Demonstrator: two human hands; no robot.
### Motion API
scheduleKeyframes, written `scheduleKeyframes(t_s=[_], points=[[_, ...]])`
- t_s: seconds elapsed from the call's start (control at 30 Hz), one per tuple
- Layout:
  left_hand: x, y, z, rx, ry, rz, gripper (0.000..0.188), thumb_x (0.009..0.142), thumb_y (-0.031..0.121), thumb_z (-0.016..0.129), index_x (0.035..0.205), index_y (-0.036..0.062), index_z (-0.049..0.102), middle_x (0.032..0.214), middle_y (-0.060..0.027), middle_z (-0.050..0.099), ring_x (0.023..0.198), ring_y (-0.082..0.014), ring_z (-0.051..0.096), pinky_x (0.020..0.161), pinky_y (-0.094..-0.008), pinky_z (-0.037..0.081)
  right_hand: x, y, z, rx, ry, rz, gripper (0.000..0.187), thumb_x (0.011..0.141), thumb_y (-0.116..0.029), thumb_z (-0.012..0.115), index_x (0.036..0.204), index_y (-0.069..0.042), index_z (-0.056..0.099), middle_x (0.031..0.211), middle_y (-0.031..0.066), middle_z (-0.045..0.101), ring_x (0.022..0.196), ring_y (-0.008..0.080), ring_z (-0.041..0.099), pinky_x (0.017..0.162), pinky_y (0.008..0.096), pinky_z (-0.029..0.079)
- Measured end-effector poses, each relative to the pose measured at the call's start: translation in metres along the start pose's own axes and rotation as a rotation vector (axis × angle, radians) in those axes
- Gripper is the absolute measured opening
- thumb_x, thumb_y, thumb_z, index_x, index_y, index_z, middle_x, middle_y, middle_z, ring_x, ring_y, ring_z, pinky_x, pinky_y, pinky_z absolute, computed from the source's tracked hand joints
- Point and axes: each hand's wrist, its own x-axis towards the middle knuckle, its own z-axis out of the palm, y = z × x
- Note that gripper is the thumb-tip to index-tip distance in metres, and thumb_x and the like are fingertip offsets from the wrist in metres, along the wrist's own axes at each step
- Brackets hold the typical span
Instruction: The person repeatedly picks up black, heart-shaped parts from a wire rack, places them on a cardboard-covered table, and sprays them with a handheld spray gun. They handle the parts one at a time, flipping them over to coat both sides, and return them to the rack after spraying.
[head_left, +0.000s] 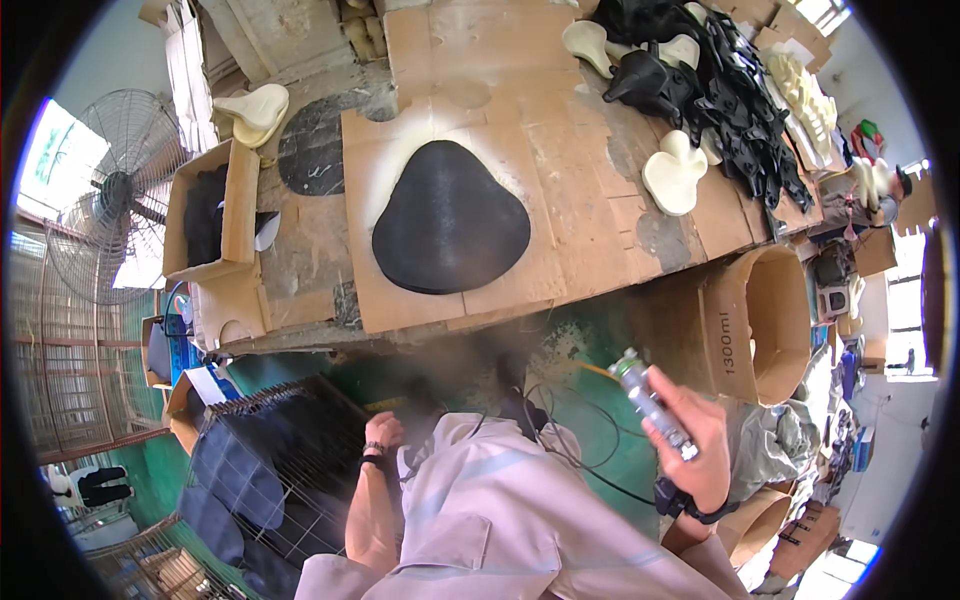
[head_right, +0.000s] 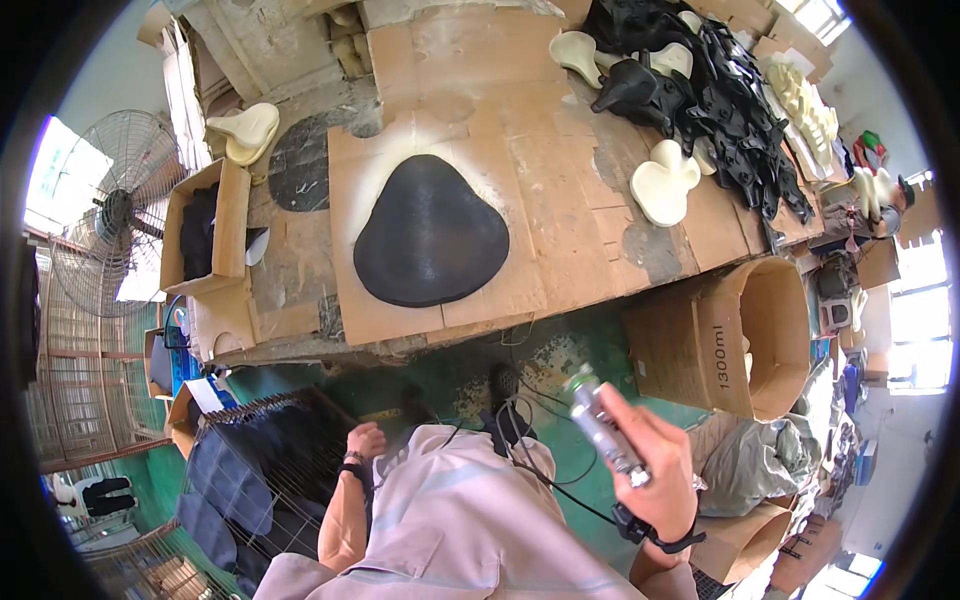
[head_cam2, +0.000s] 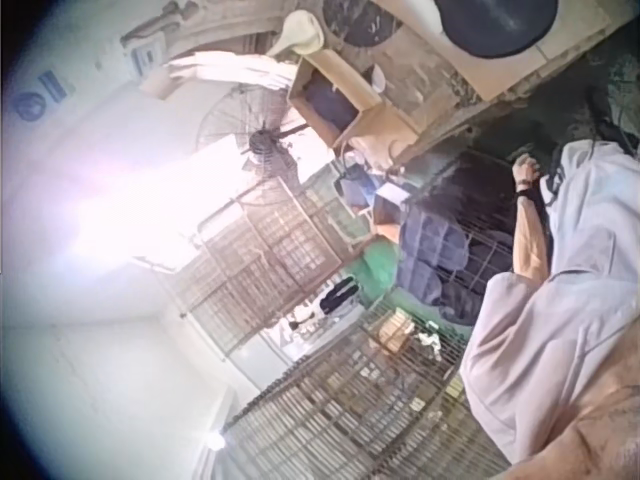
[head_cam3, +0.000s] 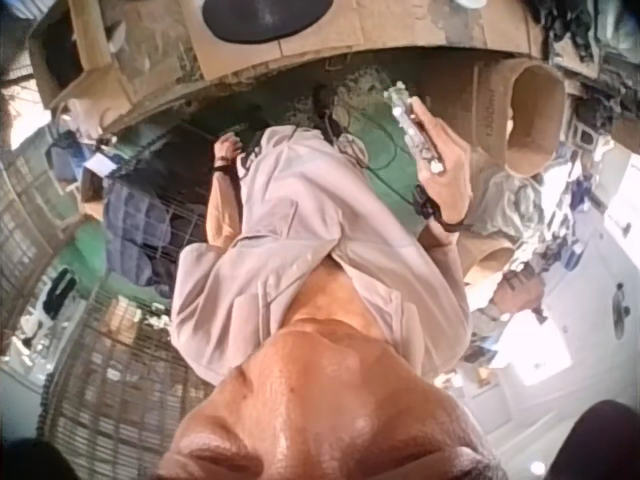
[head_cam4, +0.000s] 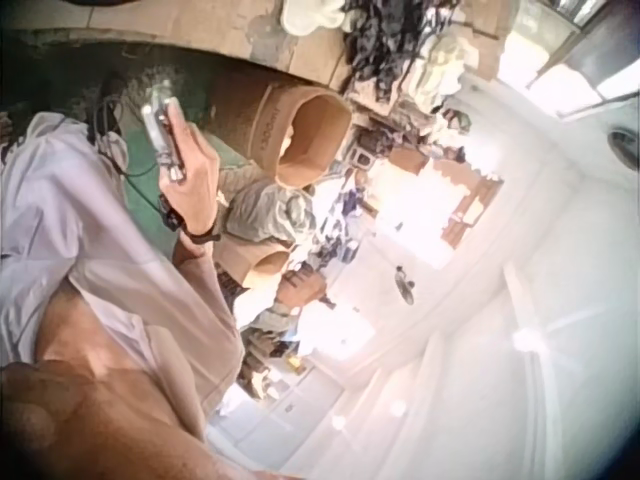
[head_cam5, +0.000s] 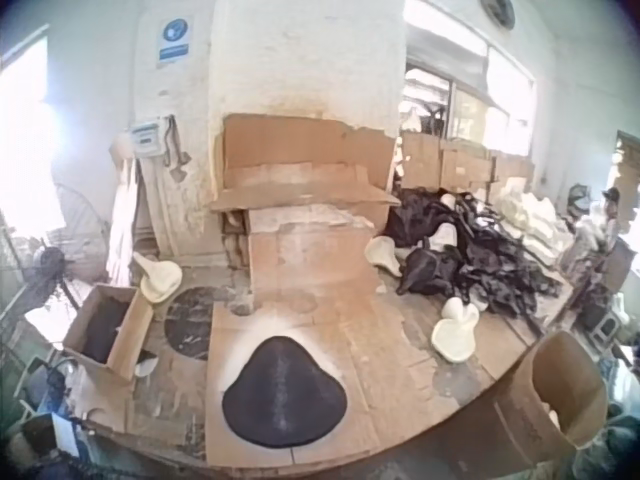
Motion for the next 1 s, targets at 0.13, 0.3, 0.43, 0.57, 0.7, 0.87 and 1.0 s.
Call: scheduleKeyframes(t_s=[0.13, 0.3, 0.43, 0.57, 0.7, 0.87, 1.0], points=[[0.020, 0.072, 0.030, 0.132, -0.012, 0.289, 0.034, 0.090, 0.010, 0.064, 0.122, 0.0007, 0.059, 0.089, -0.0098, 0.067, 0.071, -0.0159, 0.065, 0.054, -0.0283, 0.053, -0.005, -0.009, 0.010, 0.158, -0.066, -0.004, 0.069, 0.064, 0.008, 0.058, 0.133, -0.001, 0.059, 0.092, 0.0190, 0.068, 0.075, 0.0335, 0.067, 0.070, 0.0321, 0.053], [0.068, 0.162, 0.083, 0.172, 0.055, 0.674, 0.025, 0.091, 0.010, 0.063, 0.116, 0.0041, 0.063, 0.084, -0.0073, 0.066, 0.068, -0.0135, 0.061, 0.055, -0.0278, 0.050, 0.000, -0.003, -0.006, 0.202, -0.186, -0.014, 0.067, 0.065, 0.007, 0.058, 0.132, 0.000, 0.060, 0.087, 0.0167, 0.067, 0.072, 0.0308, 0.066, 0.066, 0.0309, 0.051], [0.074, 0.241, 0.155, 0.397, 0.477, 0.956, 0.027, 0.081, 0.019, 0.074, 0.104, 0.0090, 0.066, 0.084, -0.0086, 0.065, 0.079, -0.0236, 0.062, 0.074, -0.0387, 0.051, -0.012, 0.007, -0.014, 0.078, 0.015, 0.085, 0.064, 0.066, 0.004, 0.061, 0.130, -0.001, 0.062, 0.088, 0.0173, 0.068, 0.072, 0.0311, 0.066, 0.067, 0.0318, 0.052], [0.055, 0.274, 0.201, 0.627, 0.722, 0.772, 0.025, 0.079, 0.020, 0.076, 0.102, 0.0140, 0.067, 0.100, -0.0121, 0.063, 0.095, -0.0308, 0.063, 0.082, -0.0436, 0.051, -0.023, 0.018, -0.030, 0.042, -0.020, 0.128, 0.054, 0.072, 0.003, 0.071, 0.126, 0.002, 0.063, 0.090, 0.0185, 0.069, 0.073, 0.0274, 0.066, 0.070, 0.0312, 0.051], [0.043, 0.287, 0.211, 0.752, 0.755, 0.748, 0.029, 0.074, 0.016, 0.077, 0.101, 0.0168, 0.068, 0.104, -0.0110, 0.061, 0.093, -0.0334, 0.063, 0.083, -0.0447, 0.052, -0.023, 0.035, -0.035, 0.096, 0.055, 0.167, 0.054, 0.074, 0.001, 0.072, 0.127, 0.002, 0.062, 0.089, 0.0173, 0.068, 0.072, 0.0268, 0.064, 0.068, 0.0318, 0.050], [0.060, 0.294, 0.222, 0.152, 0.703, 0.718, 0.023, 0.076, 0.010, 0.074, 0.097, 0.0079, 0.066, 0.096, -0.0131, 0.062, 0.086, -0.0299, 0.063, 0.078, -0.0440, 0.054, -0.015, 0.060, -0.025, 0.194, 0.073, 0.130, 0.054, 0.076, 0.002, 0.072, 0.129, 0.001, 0.061, 0.090, 0.0169, 0.068, 0.071, 0.0256, 0.064, 0.067, 0.0306, 0.049], [0.110, 0.323, 0.197, -1.003, -0.154, 0.038, 0.008, 0.084, -0.001, 0.062, 0.092, 0.0024, 0.062, 0.092, -0.0130, 0.066, 0.078, -0.0281, 0.063, 0.078, -0.0476, 0.057, -0.009, 0.079, -0.021, 0.263, 0.017, 0.073, 0.056, 0.076, 0.003, 0.072, 0.131, 0.000, 0.060, 0.092, 0.0175, 0.069, 0.072, 0.0273, 0.065, 0.068, 0.0306, 0.049]])
